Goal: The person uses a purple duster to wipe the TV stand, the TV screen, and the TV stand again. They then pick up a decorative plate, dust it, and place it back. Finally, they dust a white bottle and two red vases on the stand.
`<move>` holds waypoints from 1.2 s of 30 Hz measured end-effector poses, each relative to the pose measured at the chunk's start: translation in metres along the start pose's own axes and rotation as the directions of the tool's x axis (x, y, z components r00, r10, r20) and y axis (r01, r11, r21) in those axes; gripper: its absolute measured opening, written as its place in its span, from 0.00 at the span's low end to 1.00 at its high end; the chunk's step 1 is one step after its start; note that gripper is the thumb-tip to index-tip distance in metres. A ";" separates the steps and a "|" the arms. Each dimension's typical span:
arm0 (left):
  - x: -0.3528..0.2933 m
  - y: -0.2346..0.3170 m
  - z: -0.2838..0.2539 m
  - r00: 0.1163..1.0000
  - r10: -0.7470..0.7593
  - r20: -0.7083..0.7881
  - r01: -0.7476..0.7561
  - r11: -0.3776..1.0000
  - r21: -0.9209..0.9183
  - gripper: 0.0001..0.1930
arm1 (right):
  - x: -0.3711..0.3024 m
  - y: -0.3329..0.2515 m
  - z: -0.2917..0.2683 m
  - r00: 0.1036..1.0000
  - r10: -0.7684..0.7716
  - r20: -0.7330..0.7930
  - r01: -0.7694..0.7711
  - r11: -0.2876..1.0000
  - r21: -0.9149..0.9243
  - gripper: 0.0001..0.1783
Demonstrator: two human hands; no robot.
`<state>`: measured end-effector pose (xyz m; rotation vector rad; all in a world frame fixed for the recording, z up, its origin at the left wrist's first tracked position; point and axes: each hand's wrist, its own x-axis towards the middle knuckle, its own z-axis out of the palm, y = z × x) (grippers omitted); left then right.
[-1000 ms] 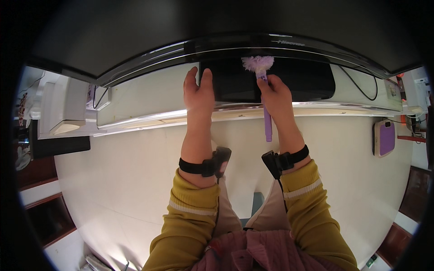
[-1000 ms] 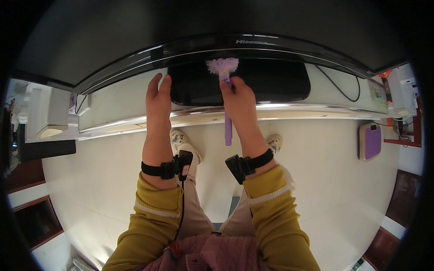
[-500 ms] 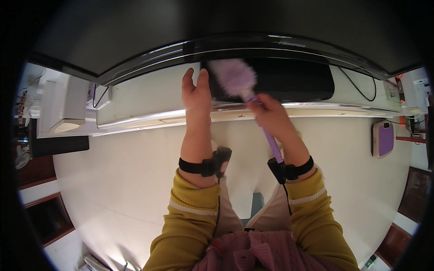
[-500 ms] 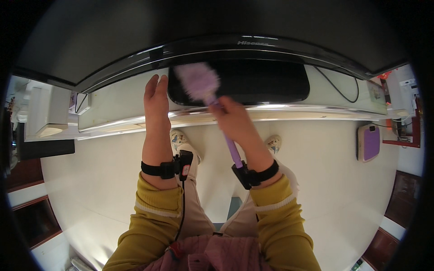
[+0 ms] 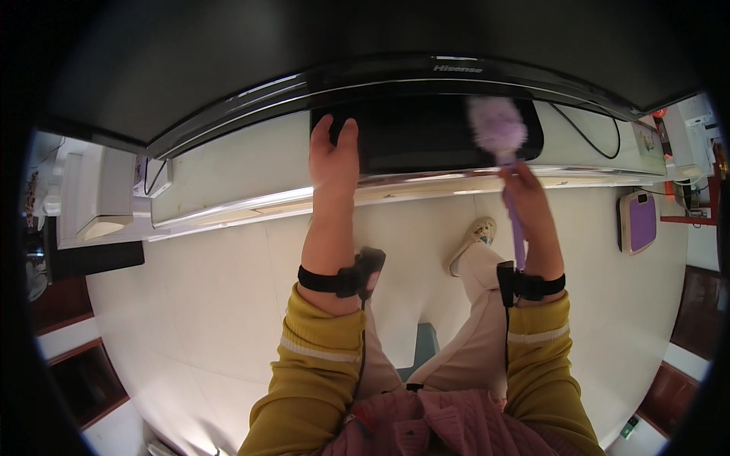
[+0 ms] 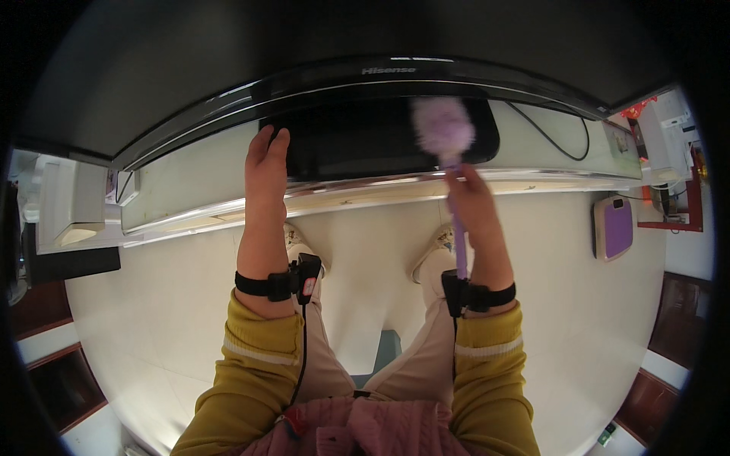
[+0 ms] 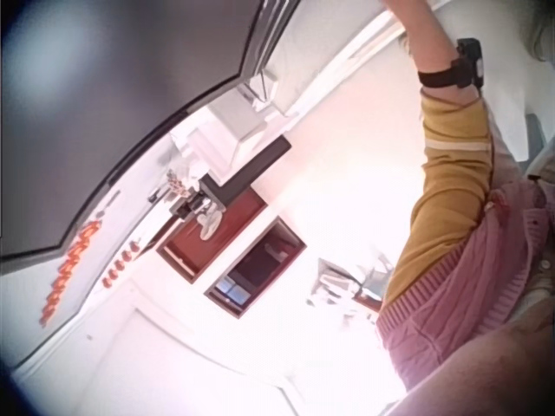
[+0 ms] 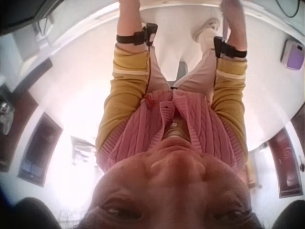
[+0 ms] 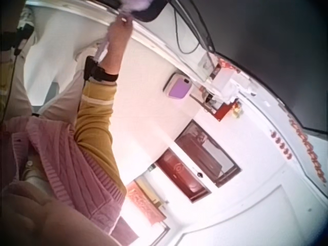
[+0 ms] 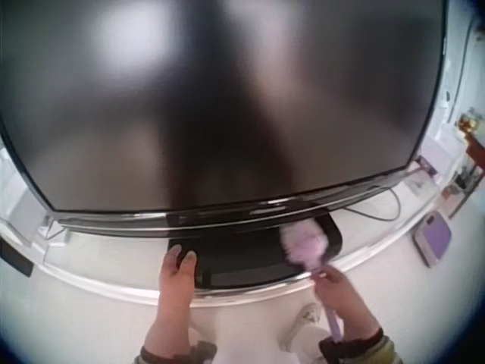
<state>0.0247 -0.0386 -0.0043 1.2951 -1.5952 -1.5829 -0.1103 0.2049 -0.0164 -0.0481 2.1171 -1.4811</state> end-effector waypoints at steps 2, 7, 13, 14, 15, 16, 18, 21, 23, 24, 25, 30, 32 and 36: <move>-0.006 0.002 0.005 0.998 -0.055 0.041 0.056 0.998 -0.029 0.31 | -0.007 0.004 0.014 0.966 -0.073 0.248 0.071 0.997 0.016 0.08; -0.006 -0.004 0.018 0.997 0.064 0.048 -0.067 0.996 0.058 0.30 | -0.003 -0.007 0.011 0.999 -0.016 -0.035 0.016 1.000 -0.006 0.11; -0.003 -0.008 0.023 0.995 0.070 0.065 -0.072 0.997 0.038 0.30 | -0.033 0.008 0.034 0.825 0.015 0.565 0.111 0.976 -0.189 0.11; -0.004 -0.007 0.024 0.995 0.081 0.054 -0.082 0.997 0.003 0.30 | -0.035 0.009 0.034 0.854 0.042 0.518 0.057 0.983 -0.174 0.10; -0.005 -0.007 0.023 0.997 0.047 0.065 -0.049 0.999 0.019 0.30 | -0.035 0.010 0.032 0.870 0.036 0.492 0.024 0.993 -0.114 0.10; -0.006 -0.006 0.022 0.997 0.043 0.068 -0.046 0.998 0.045 0.30 | -0.033 0.009 0.028 0.876 0.008 0.482 0.009 0.999 -0.033 0.09; -0.006 -0.006 0.021 0.997 0.047 0.066 -0.053 0.994 0.099 0.30 | -0.023 0.002 0.019 0.979 0.019 0.203 -0.041 0.994 0.102 0.09; -0.005 -0.006 0.020 0.996 0.064 0.060 -0.068 0.994 0.083 0.30 | -0.017 -0.005 0.011 0.998 0.054 0.041 -0.059 0.992 0.112 0.10; -0.003 -0.007 0.021 0.995 0.082 0.053 -0.086 0.992 0.091 0.30 | -0.022 -0.003 0.017 0.997 0.072 0.042 -0.073 0.997 0.038 0.10; -0.002 -0.007 0.021 0.995 0.091 0.050 -0.095 0.991 0.096 0.30 | -0.028 0.001 0.022 0.983 0.017 0.181 -0.019 1.000 0.010 0.10; -0.002 -0.007 0.021 0.994 0.097 0.056 -0.103 0.988 0.112 0.30 | -0.031 0.003 0.023 0.945 0.046 0.324 -0.024 0.997 -0.072 0.11; -0.005 -0.010 0.022 0.988 0.089 0.127 -0.106 0.985 0.137 0.29 | -0.026 0.002 0.022 0.963 0.044 0.265 -0.049 0.999 0.013 0.12; -0.003 -0.012 0.025 0.977 0.162 0.140 -0.188 0.961 0.200 0.27 | -0.020 -0.004 0.018 0.993 0.097 0.070 -0.101 0.993 0.063 0.12; 0.000 -0.021 0.028 0.960 0.203 0.191 -0.257 0.912 0.319 0.24 | -0.028 -0.002 0.028 0.966 0.046 0.255 -0.047 0.999 -0.003 0.10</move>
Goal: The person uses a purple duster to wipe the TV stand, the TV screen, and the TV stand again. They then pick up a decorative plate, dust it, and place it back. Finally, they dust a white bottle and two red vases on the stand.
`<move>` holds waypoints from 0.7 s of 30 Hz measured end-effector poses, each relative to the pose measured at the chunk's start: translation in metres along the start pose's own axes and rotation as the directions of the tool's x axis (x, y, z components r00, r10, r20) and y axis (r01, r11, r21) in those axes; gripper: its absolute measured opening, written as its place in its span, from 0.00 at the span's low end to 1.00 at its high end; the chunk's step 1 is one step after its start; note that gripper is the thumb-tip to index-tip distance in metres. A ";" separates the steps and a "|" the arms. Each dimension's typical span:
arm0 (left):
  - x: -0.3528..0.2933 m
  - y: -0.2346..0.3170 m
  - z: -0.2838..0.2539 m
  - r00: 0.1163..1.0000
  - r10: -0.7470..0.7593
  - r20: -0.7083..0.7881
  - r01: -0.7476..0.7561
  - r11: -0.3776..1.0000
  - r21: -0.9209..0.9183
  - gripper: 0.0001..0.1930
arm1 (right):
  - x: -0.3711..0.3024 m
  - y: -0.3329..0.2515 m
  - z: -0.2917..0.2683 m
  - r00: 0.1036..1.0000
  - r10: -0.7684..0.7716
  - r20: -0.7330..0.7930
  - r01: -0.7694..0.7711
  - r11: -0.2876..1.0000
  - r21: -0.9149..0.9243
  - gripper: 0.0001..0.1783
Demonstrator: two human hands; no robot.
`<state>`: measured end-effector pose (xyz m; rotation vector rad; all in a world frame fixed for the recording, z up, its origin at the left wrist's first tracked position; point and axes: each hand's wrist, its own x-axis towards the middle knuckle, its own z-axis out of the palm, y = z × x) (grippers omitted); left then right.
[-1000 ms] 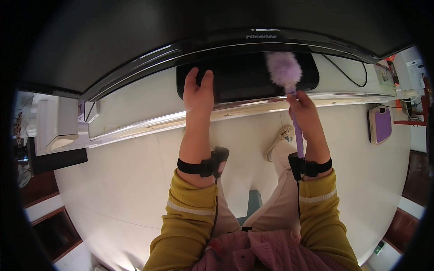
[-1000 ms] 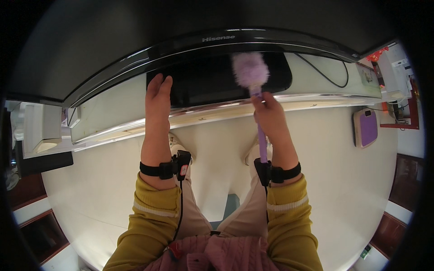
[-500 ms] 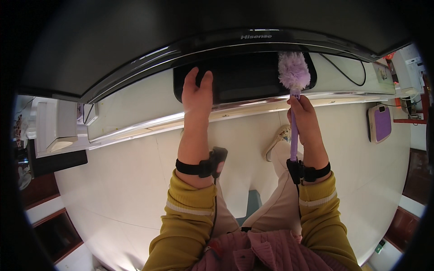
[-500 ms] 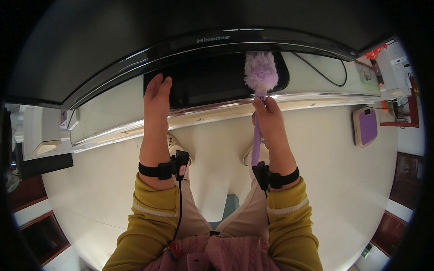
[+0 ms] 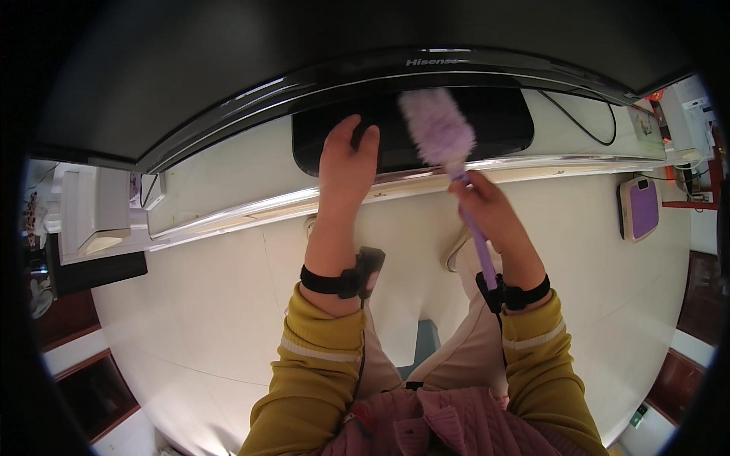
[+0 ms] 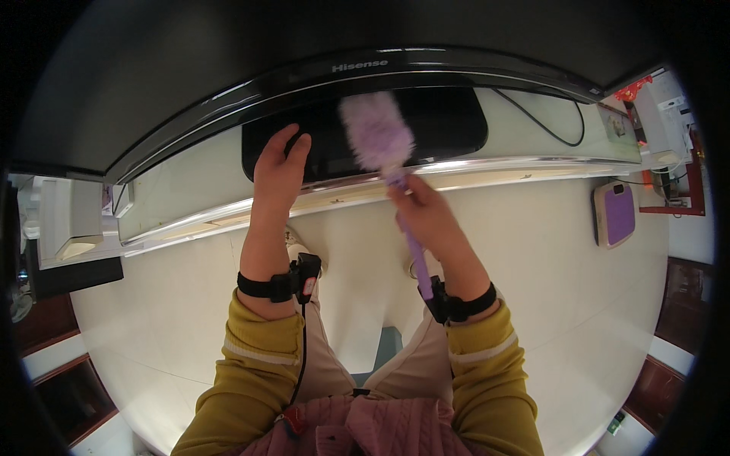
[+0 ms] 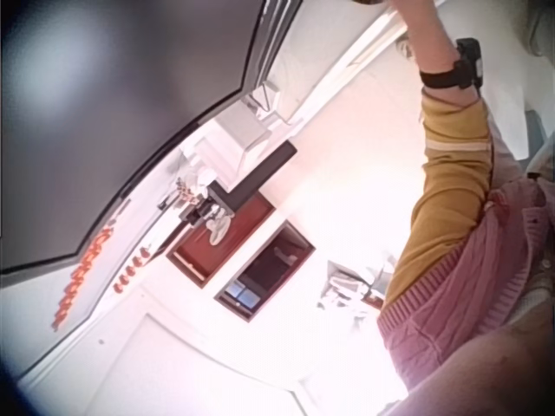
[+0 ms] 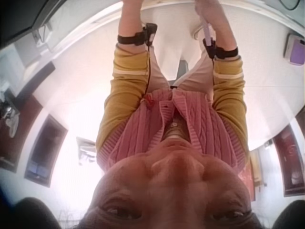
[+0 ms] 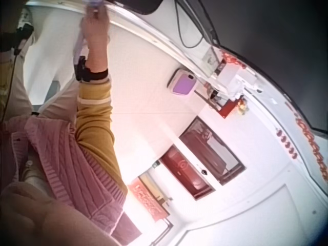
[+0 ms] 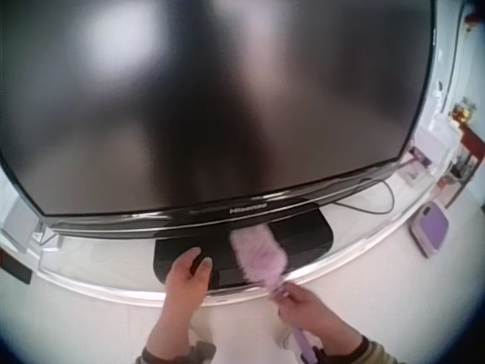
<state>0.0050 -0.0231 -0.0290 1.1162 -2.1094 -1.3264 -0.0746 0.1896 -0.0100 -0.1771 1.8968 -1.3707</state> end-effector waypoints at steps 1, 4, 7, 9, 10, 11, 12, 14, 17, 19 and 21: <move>0.000 -0.002 0.002 0.999 0.049 0.011 -0.049 0.999 -0.007 0.24 | -0.003 0.002 0.006 0.993 -0.042 0.114 0.042 0.999 0.005 0.11; -0.003 -0.003 0.010 0.988 0.142 0.069 -0.139 0.989 -0.040 0.25 | -0.004 0.004 0.016 0.977 -0.115 0.177 0.107 0.993 0.054 0.10; -0.008 0.004 0.014 0.986 0.137 0.097 -0.130 0.988 -0.078 0.26 | -0.003 0.001 0.030 0.980 -0.146 0.133 0.137 0.988 0.076 0.10; -0.009 0.012 0.014 0.996 -0.017 0.091 0.023 0.997 -0.067 0.26 | -0.003 -0.003 0.039 0.973 -0.180 0.145 0.169 0.982 0.082 0.10; -0.010 0.015 0.011 0.986 -0.081 0.145 0.105 0.981 -0.163 0.25 | -0.003 -0.005 0.044 0.965 -0.199 0.172 0.188 0.979 0.076 0.11; -0.010 0.017 0.006 0.953 -0.191 0.233 0.242 0.947 -0.211 0.24 | -0.002 -0.007 0.047 0.961 -0.185 0.204 0.176 0.982 0.065 0.11; -0.011 0.018 0.002 0.909 -0.271 0.317 0.359 0.896 -0.262 0.23 | -0.002 -0.008 0.047 0.942 -0.242 0.233 0.243 0.970 0.024 0.11; -0.012 0.019 -0.002 0.894 -0.270 0.356 0.401 0.838 -0.370 0.20 | 0.006 -0.013 0.047 0.908 -0.288 0.305 0.322 0.944 -0.067 0.12; -0.011 0.015 -0.001 0.946 -0.177 0.270 0.295 0.817 -0.496 0.18 | 0.019 -0.015 0.037 0.955 -0.200 0.221 0.191 0.980 0.062 0.13; -0.011 0.010 -0.003 0.965 -0.150 0.217 0.242 0.831 -0.500 0.18 | 0.046 -0.019 0.035 0.791 -0.600 -0.117 0.517 0.759 -0.397 0.13; -0.009 0.007 -0.007 0.963 -0.167 0.210 0.248 0.850 -0.464 0.18 | 0.068 -0.019 0.033 0.567 -0.805 -0.173 0.522 0.514 -0.680 0.14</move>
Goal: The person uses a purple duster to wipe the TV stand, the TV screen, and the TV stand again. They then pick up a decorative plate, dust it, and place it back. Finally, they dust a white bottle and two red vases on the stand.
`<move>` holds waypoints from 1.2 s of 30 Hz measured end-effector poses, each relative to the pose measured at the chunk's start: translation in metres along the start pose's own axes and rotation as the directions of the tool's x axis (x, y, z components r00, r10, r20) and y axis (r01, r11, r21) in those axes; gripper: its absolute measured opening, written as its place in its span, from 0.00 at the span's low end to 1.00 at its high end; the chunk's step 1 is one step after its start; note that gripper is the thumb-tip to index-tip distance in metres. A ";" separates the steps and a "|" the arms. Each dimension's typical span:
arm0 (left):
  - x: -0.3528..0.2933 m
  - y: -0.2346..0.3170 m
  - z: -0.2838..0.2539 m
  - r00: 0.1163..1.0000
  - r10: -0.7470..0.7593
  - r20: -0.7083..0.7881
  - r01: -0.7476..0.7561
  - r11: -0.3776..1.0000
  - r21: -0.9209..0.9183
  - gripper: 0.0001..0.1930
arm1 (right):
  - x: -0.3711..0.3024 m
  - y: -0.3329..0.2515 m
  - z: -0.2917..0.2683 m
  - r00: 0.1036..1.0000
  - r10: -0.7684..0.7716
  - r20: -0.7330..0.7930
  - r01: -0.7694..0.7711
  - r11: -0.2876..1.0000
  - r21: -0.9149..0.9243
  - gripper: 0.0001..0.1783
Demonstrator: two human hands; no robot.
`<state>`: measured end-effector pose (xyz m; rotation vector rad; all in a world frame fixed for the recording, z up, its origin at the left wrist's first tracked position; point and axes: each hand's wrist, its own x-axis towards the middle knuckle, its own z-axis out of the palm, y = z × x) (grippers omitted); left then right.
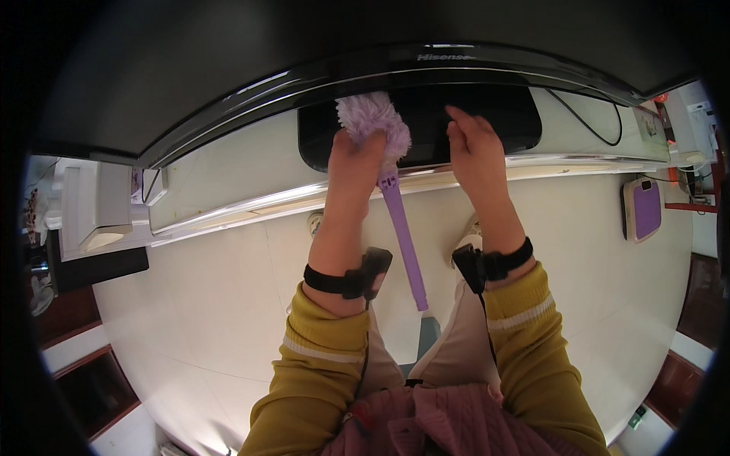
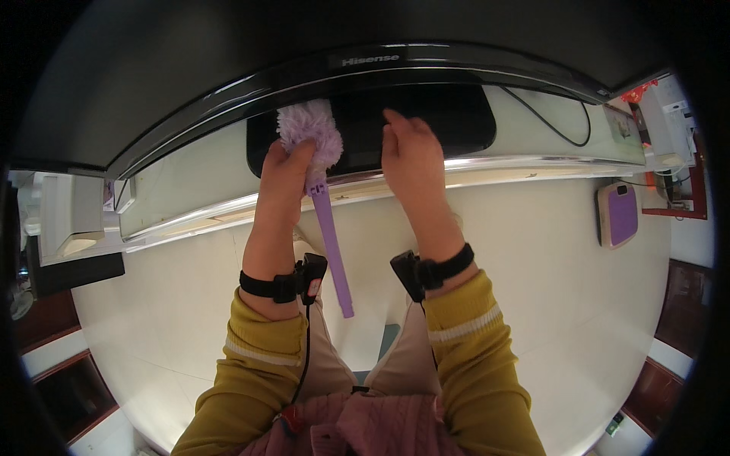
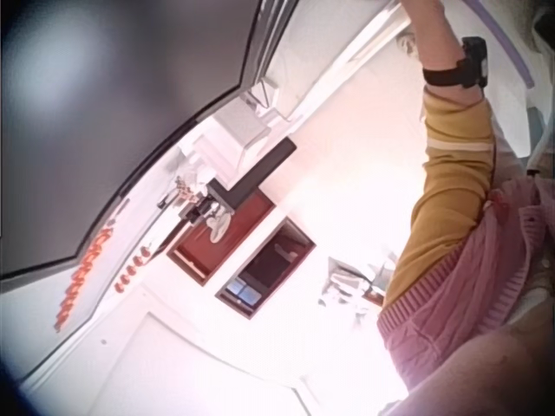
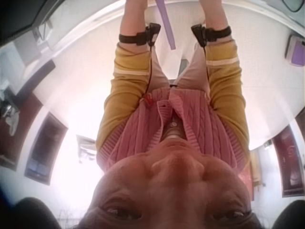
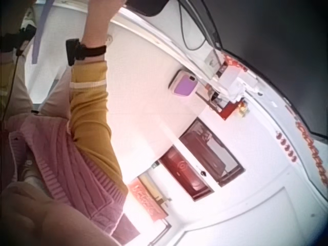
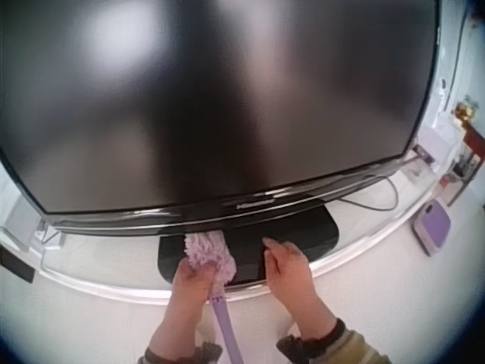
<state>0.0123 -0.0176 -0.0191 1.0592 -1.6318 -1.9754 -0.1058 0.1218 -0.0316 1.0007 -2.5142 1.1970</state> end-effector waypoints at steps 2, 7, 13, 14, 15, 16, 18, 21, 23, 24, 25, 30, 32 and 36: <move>0.001 0.001 -0.003 0.999 0.005 -0.042 -0.005 1.000 0.007 0.18 | 0.009 0.010 0.011 1.000 0.019 0.004 -0.018 0.982 -0.187 0.17; 0.001 0.006 -0.010 0.999 -0.039 -0.028 0.039 0.999 -0.006 0.21 | 0.029 0.017 0.033 0.996 -0.086 0.039 0.094 0.876 -0.474 0.19; 0.001 0.010 -0.012 0.999 -0.012 -0.035 0.010 0.998 -0.063 0.19 | 0.041 0.010 0.037 0.993 0.043 0.108 0.022 0.841 -0.540 0.21; 0.001 0.010 -0.012 0.999 -0.011 -0.036 0.009 0.998 -0.059 0.19 | 0.042 0.009 0.037 0.991 0.062 0.122 0.014 0.837 -0.547 0.22; 0.001 0.010 -0.012 0.999 -0.008 -0.040 0.005 0.998 -0.056 0.19 | 0.041 0.009 0.036 0.991 0.051 0.123 0.026 0.832 -0.554 0.22; 0.001 0.010 -0.012 0.999 0.004 -0.039 -0.006 0.999 -0.053 0.18 | 0.041 0.009 0.036 0.990 0.047 0.131 0.034 0.829 -0.558 0.23; 0.001 0.009 -0.011 0.999 0.012 -0.039 -0.014 0.999 -0.046 0.18 | 0.039 0.010 0.036 0.990 0.027 0.141 0.057 0.825 -0.562 0.23; 0.001 0.008 -0.011 0.999 0.029 -0.031 -0.031 0.999 -0.042 0.18 | 0.038 0.011 0.035 0.989 -0.008 0.147 0.089 0.830 -0.551 0.23; 0.001 0.008 -0.011 0.999 0.018 -0.036 -0.019 1.000 -0.024 0.18 | 0.038 0.012 0.034 0.987 -0.001 0.159 0.085 0.846 -0.527 0.22; 0.001 0.008 -0.010 0.999 0.020 -0.036 -0.020 1.000 -0.021 0.18 | 0.039 0.012 0.033 0.987 0.001 0.161 0.082 0.859 -0.506 0.22; 0.001 0.008 -0.010 0.999 0.013 -0.040 -0.014 1.000 -0.009 0.18 | 0.040 0.012 0.032 0.985 0.014 0.169 0.071 0.871 -0.486 0.22; 0.002 0.008 -0.009 0.998 0.002 -0.056 -0.002 1.000 0.006 0.18 | 0.043 0.013 0.032 0.986 0.048 0.161 0.019 0.921 -0.389 0.20; 0.001 0.008 -0.009 0.999 0.014 -0.045 -0.015 1.000 -0.018 0.19 | 0.043 0.012 0.034 0.985 0.110 0.133 -0.054 0.928 -0.368 0.18; 0.000 0.009 -0.011 0.999 -0.004 -0.033 0.004 1.000 -0.025 0.19 | 0.042 0.009 0.037 0.983 0.152 0.100 -0.104 0.919 -0.379 0.17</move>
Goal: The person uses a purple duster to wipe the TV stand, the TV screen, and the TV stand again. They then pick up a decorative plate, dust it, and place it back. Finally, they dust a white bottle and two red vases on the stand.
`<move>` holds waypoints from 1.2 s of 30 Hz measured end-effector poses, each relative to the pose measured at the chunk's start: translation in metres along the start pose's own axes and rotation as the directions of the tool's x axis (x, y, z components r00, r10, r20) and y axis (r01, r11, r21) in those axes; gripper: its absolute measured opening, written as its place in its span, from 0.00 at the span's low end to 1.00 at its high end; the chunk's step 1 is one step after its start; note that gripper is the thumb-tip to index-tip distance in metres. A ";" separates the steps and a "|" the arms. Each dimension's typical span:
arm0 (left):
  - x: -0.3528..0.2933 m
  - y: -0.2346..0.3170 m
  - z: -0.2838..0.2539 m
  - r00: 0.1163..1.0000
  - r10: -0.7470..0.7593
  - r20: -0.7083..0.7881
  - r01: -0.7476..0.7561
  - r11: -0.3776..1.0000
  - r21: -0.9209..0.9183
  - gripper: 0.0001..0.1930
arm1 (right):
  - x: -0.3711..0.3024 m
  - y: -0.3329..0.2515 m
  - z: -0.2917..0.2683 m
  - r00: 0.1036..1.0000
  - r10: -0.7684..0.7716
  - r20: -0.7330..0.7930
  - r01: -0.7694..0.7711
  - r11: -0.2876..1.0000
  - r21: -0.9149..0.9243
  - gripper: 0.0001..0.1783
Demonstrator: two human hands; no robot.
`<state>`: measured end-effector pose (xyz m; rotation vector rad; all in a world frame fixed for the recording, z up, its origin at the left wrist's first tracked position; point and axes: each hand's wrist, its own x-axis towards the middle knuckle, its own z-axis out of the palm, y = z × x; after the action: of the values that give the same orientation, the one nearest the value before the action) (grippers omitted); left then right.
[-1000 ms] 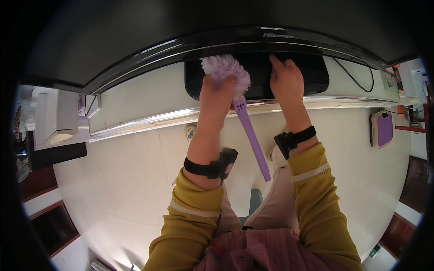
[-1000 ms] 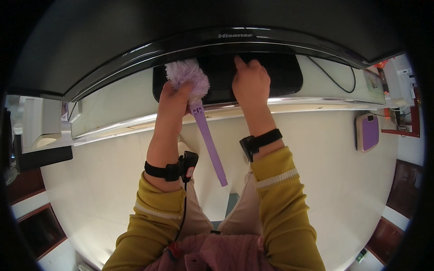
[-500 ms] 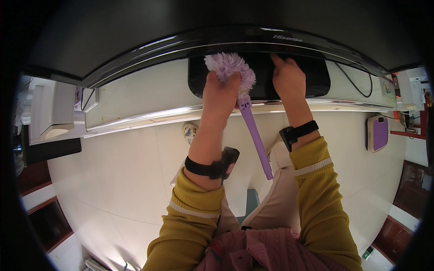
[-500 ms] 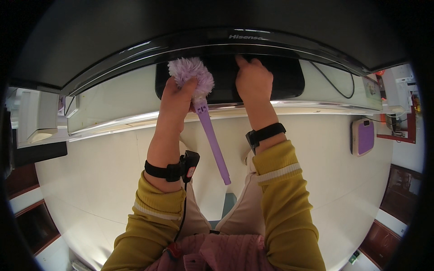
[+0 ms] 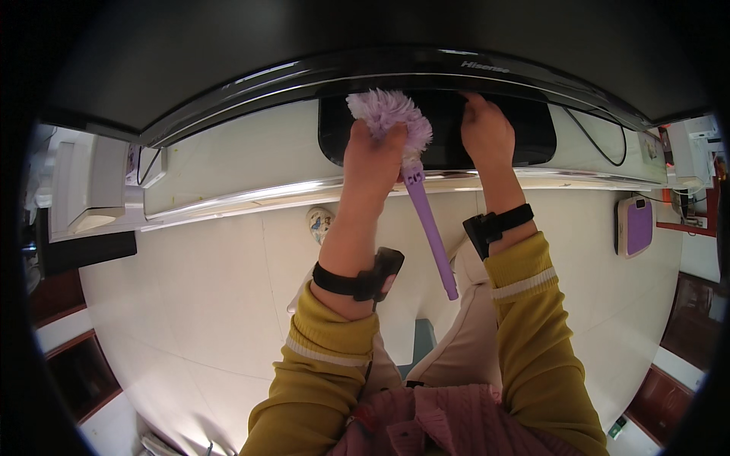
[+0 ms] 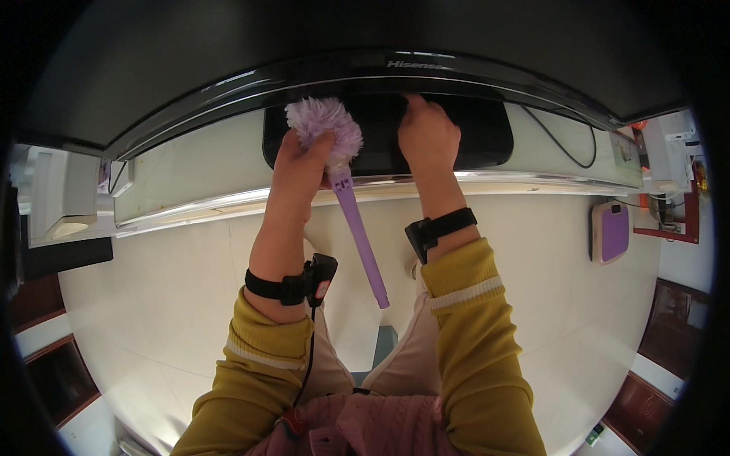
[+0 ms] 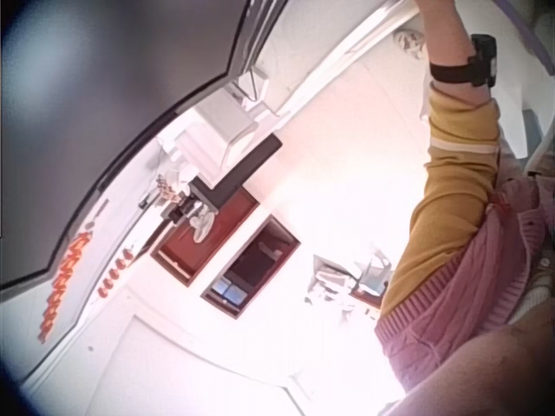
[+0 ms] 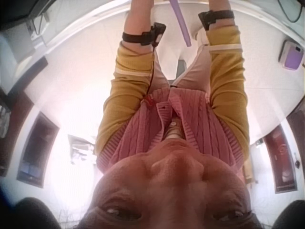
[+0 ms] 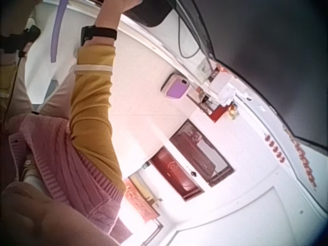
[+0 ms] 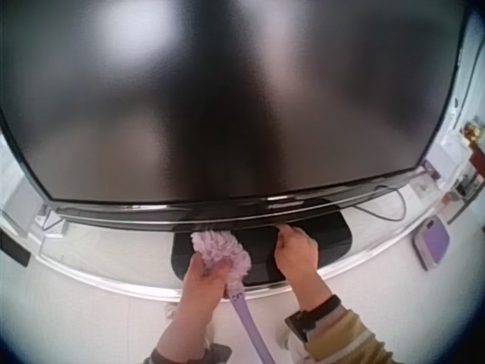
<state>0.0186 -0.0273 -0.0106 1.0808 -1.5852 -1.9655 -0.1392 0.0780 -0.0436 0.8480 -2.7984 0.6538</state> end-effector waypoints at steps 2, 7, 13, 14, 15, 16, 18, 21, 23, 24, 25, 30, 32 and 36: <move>0.000 0.000 0.000 1.000 0.004 -0.002 -0.004 1.000 0.008 0.19 | 0.001 0.000 0.000 1.000 0.011 0.009 -0.011 1.000 -0.005 0.18; 0.001 0.000 0.000 1.000 0.013 -0.007 -0.013 0.999 0.037 0.19 | 0.003 0.006 0.000 0.997 -0.072 0.033 0.070 0.997 0.041 0.18; 0.001 0.001 -0.001 1.000 0.007 0.028 -0.010 0.996 0.085 0.22 | -0.031 -0.001 -0.026 0.931 -0.150 0.333 -0.058 0.839 0.541 0.17; 0.001 0.001 0.000 1.000 -0.005 0.030 0.002 0.996 0.093 0.22 | -0.044 -0.007 -0.034 0.888 -0.080 0.453 -0.246 0.749 0.615 0.18; 0.000 0.002 0.001 0.999 -0.024 0.032 0.021 0.995 0.100 0.23 | -0.057 -0.011 -0.046 0.862 -0.104 0.497 -0.332 0.626 0.706 0.19; -0.002 0.002 0.003 0.998 -0.041 0.056 0.033 0.991 0.132 0.22 | -0.073 -0.013 -0.060 0.807 -0.074 0.586 -0.474 0.513 0.716 0.21; -0.005 0.003 0.006 0.991 -0.085 0.102 0.063 0.977 0.203 0.22 | -0.096 -0.019 -0.080 0.747 -0.038 0.664 -0.597 0.403 0.694 0.24; -0.012 0.004 0.014 0.966 -0.144 0.214 0.113 0.982 0.149 0.23 | -0.111 -0.021 -0.093 0.826 -0.029 0.563 -0.449 0.570 0.688 0.30; -0.018 0.004 0.020 0.954 -0.141 0.266 0.127 0.989 0.070 0.23 | -0.115 -0.021 -0.093 0.892 -0.069 0.447 -0.232 0.779 0.582 0.33; -0.020 0.004 0.023 0.948 -0.141 0.287 0.138 0.990 0.032 0.24 | -0.115 -0.020 -0.093 0.920 -0.107 0.378 -0.125 0.832 0.540 0.39; -0.020 0.005 0.026 0.946 -0.150 0.288 0.149 0.989 0.023 0.23 | -0.118 -0.018 -0.095 0.889 -0.100 0.447 -0.241 0.727 0.643 0.40; -0.017 0.003 0.033 0.936 -0.173 0.308 0.172 0.985 0.032 0.25 | -0.135 -0.006 -0.099 0.704 -0.060 0.707 -0.661 0.308 0.685 0.38; -0.014 -0.002 0.034 0.973 -0.101 0.205 0.083 0.992 0.098 0.26 | -0.129 0.005 -0.094 0.686 -0.003 0.728 -0.718 0.162 0.677 0.36; 0.002 -0.011 0.024 0.991 0.132 -0.026 -0.127 0.981 0.147 0.26 | -0.110 0.039 -0.091 0.655 0.274 0.704 -0.664 -0.235 0.710 0.30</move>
<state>0.0011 -0.0103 -0.0205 1.0328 -1.7557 -1.7598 -0.0684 0.2022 -0.0052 -0.4707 -2.2283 3.1574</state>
